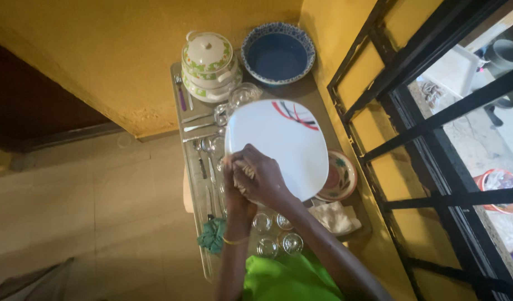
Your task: The person picks up a plate, wipes it with a cloth, and places it on a dining table.
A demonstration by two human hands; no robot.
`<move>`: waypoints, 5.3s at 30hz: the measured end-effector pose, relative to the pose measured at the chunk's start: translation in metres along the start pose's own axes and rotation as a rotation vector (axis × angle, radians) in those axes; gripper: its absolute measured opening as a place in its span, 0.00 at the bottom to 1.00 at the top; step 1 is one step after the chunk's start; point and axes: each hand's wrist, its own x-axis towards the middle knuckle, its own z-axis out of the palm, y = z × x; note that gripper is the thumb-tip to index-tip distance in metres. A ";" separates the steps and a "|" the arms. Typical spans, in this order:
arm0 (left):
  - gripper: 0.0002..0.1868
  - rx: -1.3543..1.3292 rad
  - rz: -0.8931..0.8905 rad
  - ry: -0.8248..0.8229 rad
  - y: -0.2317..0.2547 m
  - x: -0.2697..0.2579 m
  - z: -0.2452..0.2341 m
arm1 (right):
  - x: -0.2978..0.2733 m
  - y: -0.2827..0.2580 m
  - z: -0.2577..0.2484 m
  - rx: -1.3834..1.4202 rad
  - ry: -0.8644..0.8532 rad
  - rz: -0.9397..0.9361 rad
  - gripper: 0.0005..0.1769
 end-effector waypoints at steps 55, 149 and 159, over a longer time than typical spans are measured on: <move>0.38 1.040 0.433 0.192 0.089 -0.065 0.055 | -0.045 -0.034 -0.006 0.495 0.185 -0.015 0.21; 0.32 0.076 0.421 0.389 0.823 -0.041 -0.269 | 0.242 -0.318 0.776 0.080 -0.239 -0.423 0.15; 0.31 0.544 0.336 0.113 0.808 -0.027 -0.331 | 0.262 -0.349 0.768 0.191 -0.600 -0.573 0.12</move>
